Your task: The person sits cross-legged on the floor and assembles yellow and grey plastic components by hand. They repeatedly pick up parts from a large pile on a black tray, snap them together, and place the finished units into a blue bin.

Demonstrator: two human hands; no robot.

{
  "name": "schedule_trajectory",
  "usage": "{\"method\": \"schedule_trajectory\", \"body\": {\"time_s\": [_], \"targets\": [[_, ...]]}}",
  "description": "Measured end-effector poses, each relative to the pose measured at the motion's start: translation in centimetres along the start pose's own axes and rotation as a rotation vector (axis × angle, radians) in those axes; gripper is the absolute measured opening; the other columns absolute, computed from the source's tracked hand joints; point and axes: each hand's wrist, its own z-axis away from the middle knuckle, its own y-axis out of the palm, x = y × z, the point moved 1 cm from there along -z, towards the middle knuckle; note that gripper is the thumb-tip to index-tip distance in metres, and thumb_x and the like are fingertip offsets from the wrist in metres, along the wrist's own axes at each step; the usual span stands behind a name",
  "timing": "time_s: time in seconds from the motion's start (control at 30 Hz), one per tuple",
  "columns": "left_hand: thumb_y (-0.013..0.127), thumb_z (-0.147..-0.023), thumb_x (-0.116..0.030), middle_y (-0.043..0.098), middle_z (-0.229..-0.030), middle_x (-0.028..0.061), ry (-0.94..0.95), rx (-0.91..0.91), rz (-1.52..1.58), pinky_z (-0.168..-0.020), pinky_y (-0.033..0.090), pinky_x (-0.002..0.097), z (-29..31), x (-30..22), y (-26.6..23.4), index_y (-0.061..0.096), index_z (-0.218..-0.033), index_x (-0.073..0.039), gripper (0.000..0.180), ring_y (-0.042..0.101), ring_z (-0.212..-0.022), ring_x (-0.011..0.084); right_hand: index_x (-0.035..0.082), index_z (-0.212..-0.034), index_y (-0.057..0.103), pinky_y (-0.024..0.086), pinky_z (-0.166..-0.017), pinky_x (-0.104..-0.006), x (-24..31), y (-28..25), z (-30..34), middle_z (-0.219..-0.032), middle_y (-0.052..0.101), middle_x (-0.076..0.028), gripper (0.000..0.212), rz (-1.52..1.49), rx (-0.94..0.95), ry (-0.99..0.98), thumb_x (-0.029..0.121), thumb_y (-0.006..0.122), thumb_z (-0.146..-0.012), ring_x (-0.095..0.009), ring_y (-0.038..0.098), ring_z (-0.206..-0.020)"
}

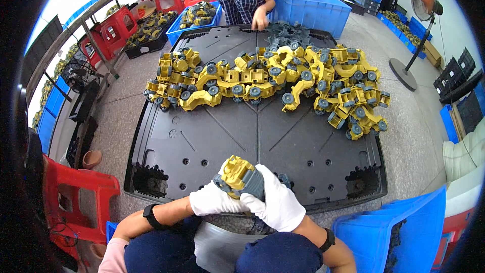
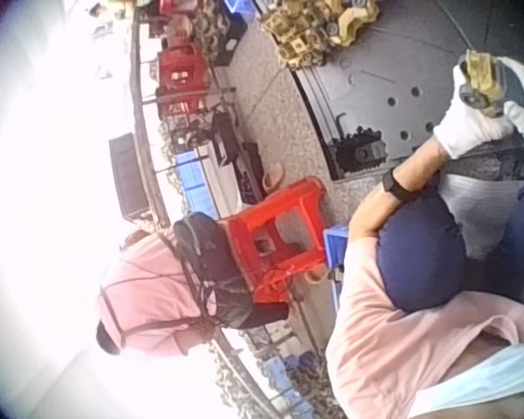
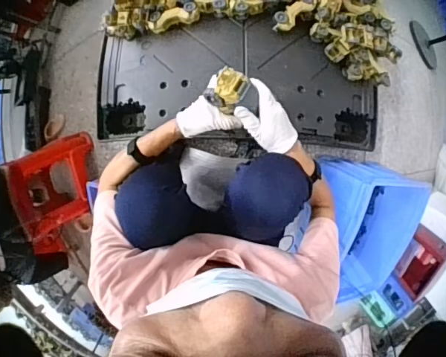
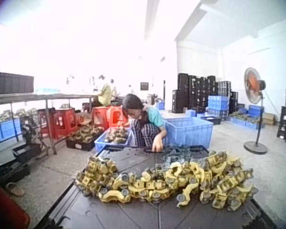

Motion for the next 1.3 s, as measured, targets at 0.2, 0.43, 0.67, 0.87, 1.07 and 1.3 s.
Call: {"method": "schedule_trajectory", "body": {"time_s": [0.2, 0.43, 0.67, 0.87, 1.07, 1.3], "targets": [[0.077, -0.081, -0.018, 0.055, -0.129, 0.0079, -0.225, 0.201, 0.382, -0.106, 0.039, 0.0356, 0.4, -3.0, -1.1, 0.045, -0.138, -0.005, 0.066, 0.05, -0.12, 0.0179, -0.006, -0.131, 0.044, 0.043, -0.097, -0.0392, -1.2, 0.7, -1.9, -0.119, 0.053, -0.022, 0.046, -0.295, -0.189, -0.067, 0.018, 0.057, -0.093, -0.034, 0.055, -0.11], [0.08, -0.08, -0.015, 0.06, -0.123, 0.0032, -0.18, 0.095, 0.606, -0.097, 0.048, 0.0336, 0.7, -2.6, -1.7, 0.046, -0.136, -0.009, 0.066, 0.057, -0.112, 0.016, -0.007, -0.132, 0.043, 0.044, -0.099, -0.0388, -0.3, 2.6, -4.6, -0.12, 0.057, -0.023, 0.047, -0.315, -0.256, -0.136, 0.014, 0.058, -0.093, -0.033, 0.059, -0.11], [0.085, -0.071, -0.027, 0.067, -0.106, 0.0081, -0.558, -0.233, 0.051, -0.086, 0.053, 0.0333, 8.4, -5.0, -11.2, 0.063, -0.116, -0.001, 0.056, 0.064, -0.093, 0.0168, 0.002, -0.129, 0.054, 0.049, -0.093, -0.0361, -1.7, 0.7, -3.3, -0.119, 0.057, -0.015, 0.052, -0.21, -0.113, -0.019, 0.021, 0.073, -0.085, -0.025, 0.059, -0.11], [0.088, -0.05, -0.009, 0.061, -0.105, 0.0021, -0.798, -0.56, -0.159, -0.088, 0.049, 0.0349, 33.6, -6.7, -14.2, 0.059, -0.117, -0.006, 0.073, 0.058, -0.1, 0.0179, 0.003, -0.103, 0.069, 0.052, -0.078, -0.0372, -6.5, -1.0, 4.1, -0.098, 0.067, -0.012, 0.019, 0.062, 0.169, -0.013, 0.006, 0.067, -0.084, -0.027, 0.065, -0.084], [0.08, -0.064, -0.016, 0.067, -0.093, 0.0073, -1.109, -0.806, 0.283, -0.081, 0.053, 0.0355, 44.7, -6.3, -2.4, 0.065, -0.1, -0.008, 0.039, 0.064, -0.085, 0.0235, 0.008, -0.103, 0.069, 0.049, -0.083, -0.0413, -8.7, 2.4, 5.1, -0.108, 0.068, -0.013, 0.023, 0.582, 0.111, -0.216, 0.01, 0.063, -0.08, -0.029, 0.063, -0.099], [0.075, -0.071, -0.021, 0.067, -0.088, 0.0102, -1.473, -0.697, 0.149, -0.077, 0.054, 0.0363, 51.0, -1.3, 0.9, 0.067, -0.094, -0.008, 0.027, 0.064, -0.08, 0.0276, 0.008, -0.102, 0.062, 0.042, -0.092, -0.0449, -8.7, 3.8, 2.8, -0.117, 0.061, -0.012, 0.024, 0.701, 0.27, -0.301, 0.015, 0.058, -0.079, -0.028, 0.057, -0.108]]}}
